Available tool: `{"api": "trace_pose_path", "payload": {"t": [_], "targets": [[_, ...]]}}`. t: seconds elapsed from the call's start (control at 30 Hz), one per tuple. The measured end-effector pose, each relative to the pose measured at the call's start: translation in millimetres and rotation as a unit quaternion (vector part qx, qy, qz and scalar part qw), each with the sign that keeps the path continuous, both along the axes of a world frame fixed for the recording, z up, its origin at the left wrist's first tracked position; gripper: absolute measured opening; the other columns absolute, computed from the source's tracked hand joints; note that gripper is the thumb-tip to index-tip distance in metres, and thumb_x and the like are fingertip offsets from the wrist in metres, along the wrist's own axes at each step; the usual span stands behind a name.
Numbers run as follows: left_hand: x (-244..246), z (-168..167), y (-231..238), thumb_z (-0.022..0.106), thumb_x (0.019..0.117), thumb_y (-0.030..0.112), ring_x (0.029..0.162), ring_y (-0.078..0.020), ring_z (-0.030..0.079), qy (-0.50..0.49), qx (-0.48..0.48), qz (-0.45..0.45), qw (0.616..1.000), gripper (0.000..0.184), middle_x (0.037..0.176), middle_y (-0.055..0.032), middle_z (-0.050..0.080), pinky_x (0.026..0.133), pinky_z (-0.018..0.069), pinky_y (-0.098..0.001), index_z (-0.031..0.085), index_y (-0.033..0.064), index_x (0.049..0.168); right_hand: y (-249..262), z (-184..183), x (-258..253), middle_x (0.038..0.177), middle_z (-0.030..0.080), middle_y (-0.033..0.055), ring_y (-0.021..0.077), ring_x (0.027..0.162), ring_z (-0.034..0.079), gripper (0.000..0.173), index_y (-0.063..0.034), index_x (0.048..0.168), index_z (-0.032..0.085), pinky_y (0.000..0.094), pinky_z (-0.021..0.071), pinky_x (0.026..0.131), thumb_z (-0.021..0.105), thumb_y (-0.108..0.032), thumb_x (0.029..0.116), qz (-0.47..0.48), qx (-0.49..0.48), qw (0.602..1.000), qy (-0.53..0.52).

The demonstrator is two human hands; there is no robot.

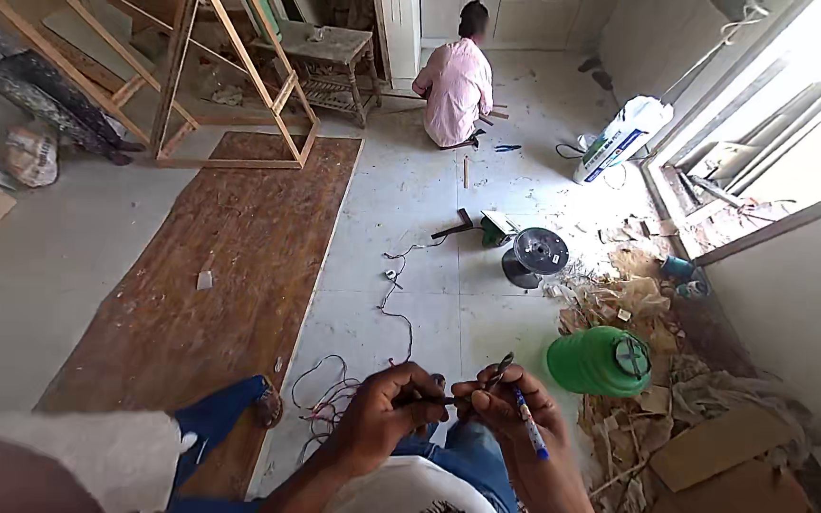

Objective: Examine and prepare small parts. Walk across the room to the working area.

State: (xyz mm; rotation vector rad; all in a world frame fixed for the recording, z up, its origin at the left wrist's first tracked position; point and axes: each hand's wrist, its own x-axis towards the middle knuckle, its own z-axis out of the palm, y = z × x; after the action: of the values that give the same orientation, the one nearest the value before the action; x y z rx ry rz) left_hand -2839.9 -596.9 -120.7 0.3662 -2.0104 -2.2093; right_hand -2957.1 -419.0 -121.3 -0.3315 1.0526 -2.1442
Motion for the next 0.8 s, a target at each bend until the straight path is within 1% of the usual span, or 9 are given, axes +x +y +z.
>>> {"api": "trace_pose_path", "payload": {"t": [0.07, 0.13, 0.23, 0.33, 0.4, 0.5, 0.63, 0.73, 0.8], "targets": [[-33.8, 8.8, -20.3, 0.07, 0.0964, 0.014, 0.074, -0.0082, 0.069, -0.004, 0.002, -0.001, 1.0, 0.013, 0.093, -0.0028, 0.074, 0.066, 0.0595, -0.023, 0.068, 0.006, 0.107, -19.7, 8.0, -33.1, 0.104, 0.074, 0.0213, 0.0283, 0.096, 0.075, 0.018, 0.001, 0.111, 0.067, 0.041, 0.063, 0.085, 0.07, -0.003, 0.094, -0.002, -0.001, 1.0, 0.015], [-62.3, 12.8, -36.0, 0.071, 0.0963, 0.015, 0.073, -0.008, 0.069, 0.002, 0.006, 0.019, 1.0, 0.014, 0.093, -0.0037, 0.073, 0.064, 0.0582, -0.0217, 0.067, 0.0062, 0.107, -42.7, 12.9, -64.5, 0.103, 0.074, 0.0203, 0.0274, 0.095, 0.075, 0.019, 0.0005, 0.112, 0.067, 0.04, 0.0634, 0.084, 0.071, -0.003, 0.0934, -0.002, -0.007, 0.999, 0.033], [-98.0, 3.6, -55.9, 0.071, 0.0964, 0.017, 0.072, -0.0067, 0.066, 0.017, 0.012, 0.057, 0.998, 0.017, 0.093, -0.0044, 0.072, 0.061, 0.0546, -0.0198, 0.065, 0.0061, 0.109, -77.4, 13.5, -112.0, 0.101, 0.075, 0.018, 0.0251, 0.094, 0.075, 0.018, 0.0008, 0.111, 0.068, 0.0382, 0.0633, 0.083, 0.072, -0.002, 0.0929, 0.021, 0.0, 0.997, 0.073], [-132.1, -10.3, -82.5, 0.07, 0.0971, 0.018, 0.078, -0.0095, 0.068, 0.037, -0.006, 0.085, 0.996, 0.017, 0.094, -0.0053, 0.071, 0.067, 0.0574, -0.0222, 0.065, 0.0069, 0.109, -112.2, 3.1, -161.5, 0.101, 0.075, 0.0164, 0.0226, 0.093, 0.074, 0.018, 0.0017, 0.111, 0.068, 0.0366, 0.0626, 0.084, 0.071, -0.002, 0.0933, 0.074, -0.008, 0.991, 0.109], [-154.8, -17.8, -101.8, 0.069, 0.0975, 0.02, 0.084, -0.0113, 0.069, 0.05, -0.008, 0.1, 0.994, 0.017, 0.096, -0.0049, 0.071, 0.075, 0.0597, -0.0258, 0.066, 0.0089, 0.11, -134.8, -3.6, -193.5, 0.1, 0.075, 0.0178, 0.0243, 0.092, 0.075, 0.019, 0.0032, 0.112, 0.066, 0.0384, 0.063, 0.083, 0.07, -0.001, 0.0942, 0.117, -0.011, 0.989, 0.094], [-196.6, -23.5, -123.3, 0.07, 0.0969, 0.022, 0.079, -0.0054, 0.066, 0.067, 0.033, 0.139, 0.987, 0.016, 0.094, 0.0004, 0.069, 0.071, 0.0565, -0.0211, 0.069, 0.0134, 0.111, -164.0, -7.1, -245.5, 0.1, 0.074, 0.0193, 0.0261, 0.09, 0.075, 0.018, 0.0045, 0.113, 0.064, 0.04, 0.0632, 0.082, 0.067, 0.001, 0.0954, 0.149, -0.015, 0.988, 0.046], [-260.7, -15.6, -147.8, 0.07, 0.097, 0.026, 0.071, 0.0003, 0.059, 0.038, 0.034, 0.222, 0.974, 0.017, 0.093, 0.0041, 0.069, 0.061, 0.0495, -0.0158, 0.072, 0.0161, 0.111, -178.1, -8.3, -345.4, 0.099, 0.075, 0.0175, 0.025, 0.089, 0.075, 0.015, -0.0032, 0.113, 0.067, 0.0395, 0.0631, 0.083, 0.064, -0.007, 0.0981, 0.066, 0.032, 0.995, 0.069], [-311.4, -11.8, -171.8, 0.072, 0.0951, 0.029, 0.064, 0.0001, 0.056, 0.017, 0.013, 0.277, 0.961, 0.017, 0.09, 0.0031, 0.068, 0.056, 0.0464, -0.0154, 0.073, 0.0168, 0.107, -175.0, -11.6, -434.3, 0.101, 0.076, 0.0146, 0.0225, 0.089, 0.075, 0.016, -0.0099, 0.113, 0.069, 0.0369, 0.0631, 0.082, 0.06, -0.011, 0.0995, -0.013, 0.087, 0.993, 0.078], [-334.1, -10.8, -184.0, 0.072, 0.0945, 0.03, 0.061, -0.0007, 0.054, -0.004, 0.005, 0.3, 0.954, 0.016, 0.085, 0.0027, 0.066, 0.054, 0.046, -0.0156, 0.073, 0.0173, 0.105, -169.0, -8.8, -477.4, 0.103, 0.076, 0.0113, 0.0205, 0.089, 0.075, 0.017, -0.0107, 0.113, 0.068, 0.0355, 0.0639, 0.081, 0.055, -0.008, 0.1006, -0.06, 0.119, 0.988, 0.082]]}}
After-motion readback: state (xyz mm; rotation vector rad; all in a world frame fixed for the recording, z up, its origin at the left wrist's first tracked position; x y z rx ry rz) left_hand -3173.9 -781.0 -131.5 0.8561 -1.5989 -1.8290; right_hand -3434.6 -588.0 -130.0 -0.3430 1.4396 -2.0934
